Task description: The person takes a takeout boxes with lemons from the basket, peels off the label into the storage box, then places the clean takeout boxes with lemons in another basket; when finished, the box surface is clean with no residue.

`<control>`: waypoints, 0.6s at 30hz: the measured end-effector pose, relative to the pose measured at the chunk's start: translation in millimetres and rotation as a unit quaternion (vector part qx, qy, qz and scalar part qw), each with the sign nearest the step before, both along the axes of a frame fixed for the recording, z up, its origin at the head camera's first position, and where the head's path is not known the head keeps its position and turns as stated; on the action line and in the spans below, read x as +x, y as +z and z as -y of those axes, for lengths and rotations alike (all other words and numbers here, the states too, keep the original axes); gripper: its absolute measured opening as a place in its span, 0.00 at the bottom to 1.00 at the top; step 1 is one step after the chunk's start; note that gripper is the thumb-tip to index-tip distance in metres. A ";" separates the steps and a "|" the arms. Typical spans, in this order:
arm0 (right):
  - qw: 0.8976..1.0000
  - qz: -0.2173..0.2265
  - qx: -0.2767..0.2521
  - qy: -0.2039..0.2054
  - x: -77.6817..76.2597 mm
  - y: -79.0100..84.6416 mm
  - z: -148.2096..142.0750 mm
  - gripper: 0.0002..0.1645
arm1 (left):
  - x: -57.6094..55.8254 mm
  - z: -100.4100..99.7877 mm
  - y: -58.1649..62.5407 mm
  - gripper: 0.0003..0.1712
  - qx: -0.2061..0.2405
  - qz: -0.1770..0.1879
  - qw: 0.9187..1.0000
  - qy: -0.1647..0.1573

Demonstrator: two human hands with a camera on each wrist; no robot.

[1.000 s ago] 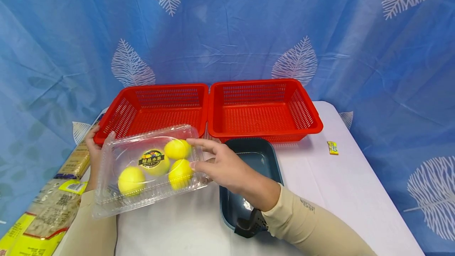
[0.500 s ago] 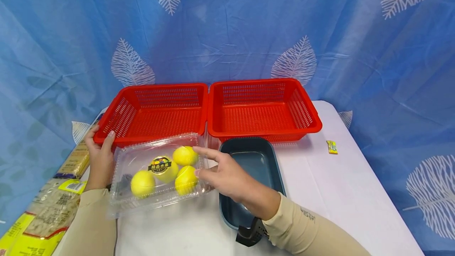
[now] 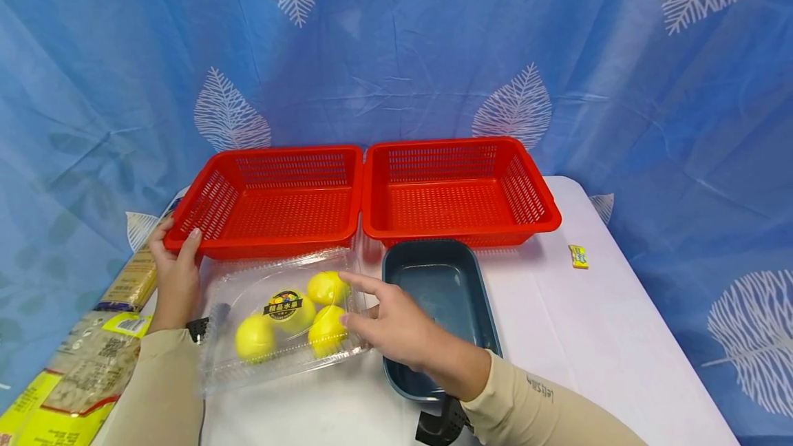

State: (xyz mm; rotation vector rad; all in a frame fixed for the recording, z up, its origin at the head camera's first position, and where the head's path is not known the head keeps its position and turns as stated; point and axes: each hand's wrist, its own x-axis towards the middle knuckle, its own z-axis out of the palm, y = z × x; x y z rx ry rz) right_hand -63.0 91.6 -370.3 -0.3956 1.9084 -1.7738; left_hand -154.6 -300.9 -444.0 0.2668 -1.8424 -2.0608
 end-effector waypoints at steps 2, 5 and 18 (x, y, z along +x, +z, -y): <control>1.000 0.003 0.000 0.003 0.2 -1.0 0.4 0.39 | -0.5 -0.1 0.2 0.39 0.002 -0.001 1.000 0.001; 1.000 0.004 0.000 0.004 0.0 -2.3 1.0 0.39 | -0.7 -0.2 0.6 0.38 0.004 0.001 1.000 0.004; 1.000 0.007 0.002 -0.006 -0.9 -5.0 5.2 0.41 | -0.9 0.7 0.8 0.39 0.008 -0.002 1.000 0.003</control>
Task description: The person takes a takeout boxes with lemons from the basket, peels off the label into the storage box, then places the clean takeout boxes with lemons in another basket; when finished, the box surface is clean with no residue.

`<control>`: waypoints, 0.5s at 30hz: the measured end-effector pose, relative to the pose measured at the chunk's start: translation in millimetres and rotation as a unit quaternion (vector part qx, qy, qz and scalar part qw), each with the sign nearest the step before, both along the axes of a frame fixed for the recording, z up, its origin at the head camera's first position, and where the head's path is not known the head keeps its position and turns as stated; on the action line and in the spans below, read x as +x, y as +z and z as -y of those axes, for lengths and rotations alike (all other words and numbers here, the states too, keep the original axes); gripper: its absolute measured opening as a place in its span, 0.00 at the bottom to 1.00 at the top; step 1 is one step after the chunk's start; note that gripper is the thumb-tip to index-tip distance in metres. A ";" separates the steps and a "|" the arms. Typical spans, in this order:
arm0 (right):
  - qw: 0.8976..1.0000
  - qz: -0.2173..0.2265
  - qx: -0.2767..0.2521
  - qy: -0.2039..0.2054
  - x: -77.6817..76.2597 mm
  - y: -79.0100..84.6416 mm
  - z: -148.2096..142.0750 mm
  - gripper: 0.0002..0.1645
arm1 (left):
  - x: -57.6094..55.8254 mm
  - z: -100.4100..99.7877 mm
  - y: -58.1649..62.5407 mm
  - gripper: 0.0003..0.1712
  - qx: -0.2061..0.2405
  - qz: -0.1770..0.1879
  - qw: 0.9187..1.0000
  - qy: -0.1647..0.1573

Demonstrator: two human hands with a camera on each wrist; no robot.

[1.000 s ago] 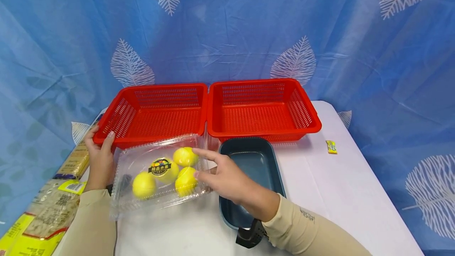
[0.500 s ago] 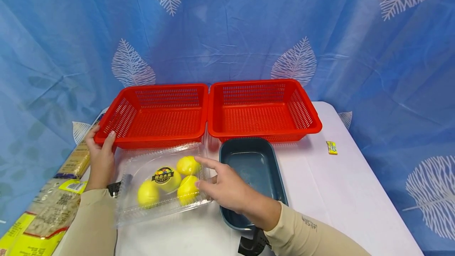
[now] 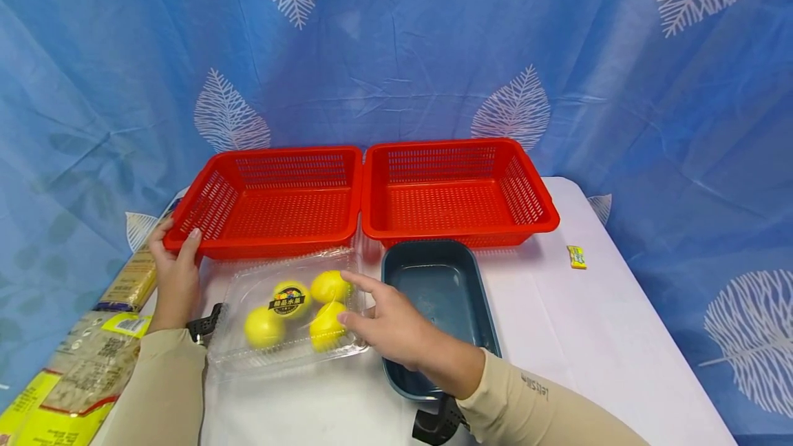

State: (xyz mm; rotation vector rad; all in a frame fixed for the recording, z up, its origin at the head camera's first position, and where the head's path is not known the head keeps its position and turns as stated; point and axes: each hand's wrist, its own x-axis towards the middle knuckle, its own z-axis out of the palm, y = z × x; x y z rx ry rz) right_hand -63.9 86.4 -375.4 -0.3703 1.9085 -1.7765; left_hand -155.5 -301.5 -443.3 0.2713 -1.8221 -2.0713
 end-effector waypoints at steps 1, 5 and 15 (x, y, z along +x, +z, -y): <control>1.000 0.002 -0.002 -0.001 0.1 -0.1 0.6 0.41 | 0.0 0.2 -0.3 0.39 -0.002 0.001 1.000 0.000; 1.000 0.019 -0.005 0.002 2.1 -0.1 1.7 0.42 | 0.2 0.8 -1.8 0.39 -0.004 0.002 1.000 -0.001; 0.998 0.057 -0.013 -0.021 18.3 5.2 7.3 0.47 | -0.9 -0.9 -1.4 0.39 -0.004 -0.002 1.000 0.003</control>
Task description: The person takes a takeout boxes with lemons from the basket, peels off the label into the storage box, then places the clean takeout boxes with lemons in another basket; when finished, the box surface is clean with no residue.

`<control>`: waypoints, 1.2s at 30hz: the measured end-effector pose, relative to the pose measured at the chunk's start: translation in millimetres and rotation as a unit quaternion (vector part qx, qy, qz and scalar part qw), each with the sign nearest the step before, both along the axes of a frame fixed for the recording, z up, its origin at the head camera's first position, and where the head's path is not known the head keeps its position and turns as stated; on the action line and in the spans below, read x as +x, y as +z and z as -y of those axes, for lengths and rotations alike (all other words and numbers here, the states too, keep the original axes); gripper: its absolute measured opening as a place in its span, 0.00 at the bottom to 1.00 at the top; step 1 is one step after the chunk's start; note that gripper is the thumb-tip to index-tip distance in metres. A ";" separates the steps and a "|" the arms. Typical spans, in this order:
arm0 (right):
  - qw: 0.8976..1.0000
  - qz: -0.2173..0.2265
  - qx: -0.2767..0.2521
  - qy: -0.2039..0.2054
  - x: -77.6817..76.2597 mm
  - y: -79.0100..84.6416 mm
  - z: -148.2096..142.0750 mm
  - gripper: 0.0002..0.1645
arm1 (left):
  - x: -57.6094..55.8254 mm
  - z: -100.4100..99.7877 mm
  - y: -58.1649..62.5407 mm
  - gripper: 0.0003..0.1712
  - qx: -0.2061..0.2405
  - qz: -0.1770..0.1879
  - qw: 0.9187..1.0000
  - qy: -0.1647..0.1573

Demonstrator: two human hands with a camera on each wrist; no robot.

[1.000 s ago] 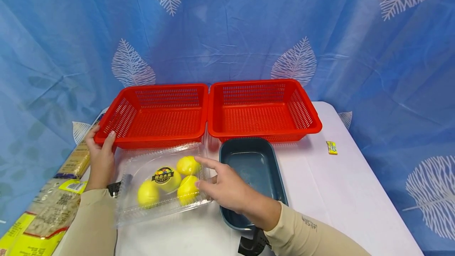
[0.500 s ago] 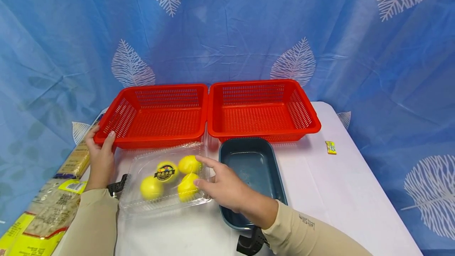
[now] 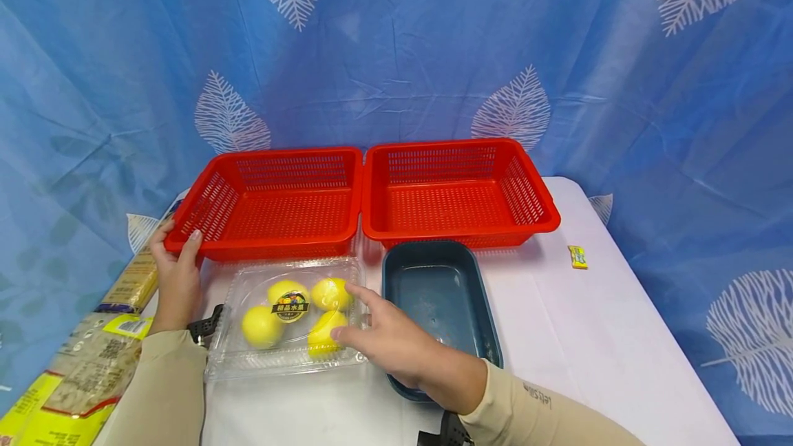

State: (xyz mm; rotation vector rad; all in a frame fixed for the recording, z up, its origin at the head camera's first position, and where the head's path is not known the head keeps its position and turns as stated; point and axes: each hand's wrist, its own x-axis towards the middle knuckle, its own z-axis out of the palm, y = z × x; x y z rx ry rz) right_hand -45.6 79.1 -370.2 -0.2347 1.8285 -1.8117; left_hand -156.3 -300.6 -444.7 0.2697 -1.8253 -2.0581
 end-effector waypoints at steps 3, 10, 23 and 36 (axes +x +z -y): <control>1.000 0.001 0.005 -0.018 3.1 0.1 2.2 0.48 | 0.3 -0.5 0.7 0.39 0.006 -0.001 1.000 0.001; 1.000 0.001 0.000 -0.026 4.6 -2.5 3.9 0.48 | 0.6 -0.2 7.2 0.40 0.006 0.016 1.000 0.001; 1.000 -0.018 0.007 -0.022 6.1 -6.9 3.8 0.47 | 14.3 1.7 36.3 0.44 -0.191 0.138 0.971 -0.026; 0.999 -0.033 0.021 -0.020 5.5 -6.3 2.9 0.46 | 64.3 -14.7 62.5 0.45 -0.438 0.124 0.862 -0.222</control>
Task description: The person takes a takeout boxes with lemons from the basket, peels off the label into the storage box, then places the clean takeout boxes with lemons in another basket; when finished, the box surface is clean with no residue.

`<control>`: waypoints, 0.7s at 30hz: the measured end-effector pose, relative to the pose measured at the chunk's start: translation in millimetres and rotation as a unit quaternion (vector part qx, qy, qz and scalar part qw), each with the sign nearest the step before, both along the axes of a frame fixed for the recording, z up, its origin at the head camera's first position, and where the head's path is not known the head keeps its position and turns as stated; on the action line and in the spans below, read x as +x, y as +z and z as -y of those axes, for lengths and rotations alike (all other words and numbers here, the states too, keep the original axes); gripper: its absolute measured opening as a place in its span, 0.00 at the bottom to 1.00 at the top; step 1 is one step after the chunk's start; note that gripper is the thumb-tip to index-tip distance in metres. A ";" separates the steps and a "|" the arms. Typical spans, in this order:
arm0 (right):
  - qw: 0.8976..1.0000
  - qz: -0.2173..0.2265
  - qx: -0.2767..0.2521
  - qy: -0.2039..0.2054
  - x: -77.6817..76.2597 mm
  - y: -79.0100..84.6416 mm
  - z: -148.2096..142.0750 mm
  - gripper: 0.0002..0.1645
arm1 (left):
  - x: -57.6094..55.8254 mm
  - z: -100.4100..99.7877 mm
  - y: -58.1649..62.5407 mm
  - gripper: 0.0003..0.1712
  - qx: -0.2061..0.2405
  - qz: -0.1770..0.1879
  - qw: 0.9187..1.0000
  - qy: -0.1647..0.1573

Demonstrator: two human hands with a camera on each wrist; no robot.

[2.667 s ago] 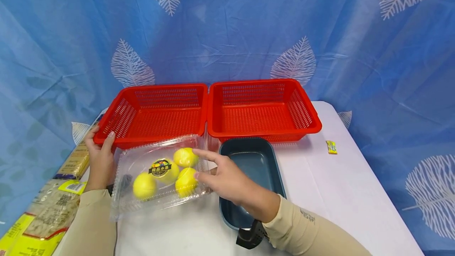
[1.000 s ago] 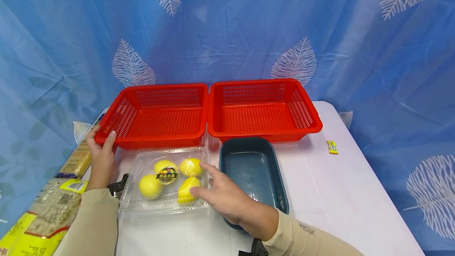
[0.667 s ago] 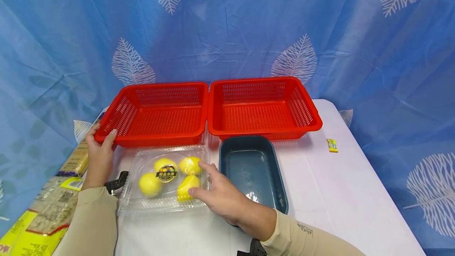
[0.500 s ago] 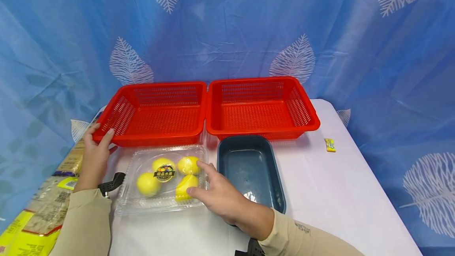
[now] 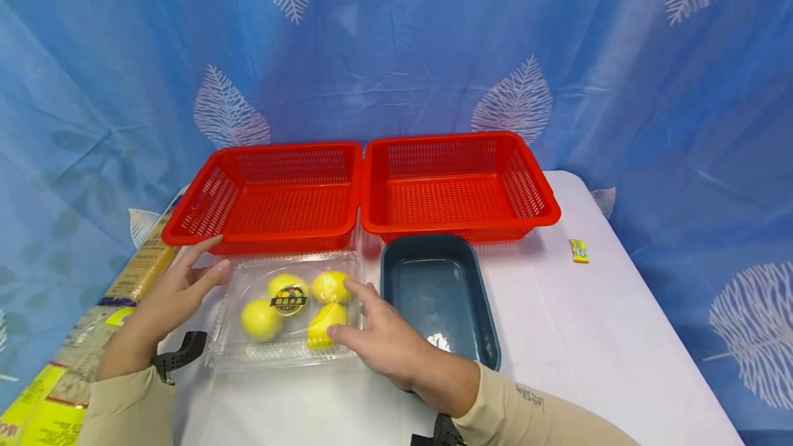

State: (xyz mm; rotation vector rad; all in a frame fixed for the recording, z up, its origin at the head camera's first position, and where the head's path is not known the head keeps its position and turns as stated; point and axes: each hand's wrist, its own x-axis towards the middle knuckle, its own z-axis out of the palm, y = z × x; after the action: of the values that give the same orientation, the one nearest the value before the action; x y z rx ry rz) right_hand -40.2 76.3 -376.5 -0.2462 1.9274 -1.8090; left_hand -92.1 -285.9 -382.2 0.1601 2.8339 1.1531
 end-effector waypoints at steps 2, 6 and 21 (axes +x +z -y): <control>1.000 0.003 -0.003 0.000 -0.5 -0.5 0.2 0.46 | 3.3 0.1 -7.9 0.41 0.040 -0.010 0.998 -0.037; 1.000 0.007 -0.006 -0.001 -1.0 -1.1 0.1 0.47 | 7.9 2.4 -23.8 0.41 0.088 -0.003 0.989 -0.118; 1.000 0.004 0.000 0.009 -0.9 -0.3 0.0 0.47 | 12.4 4.8 -45.7 0.54 0.204 0.071 0.959 -0.181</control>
State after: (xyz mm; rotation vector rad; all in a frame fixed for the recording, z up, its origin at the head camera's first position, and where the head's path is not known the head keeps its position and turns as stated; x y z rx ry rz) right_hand -41.1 76.2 -376.8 -0.2542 1.9138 -1.7956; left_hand -79.7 -290.7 -427.9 0.5669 2.2789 1.5600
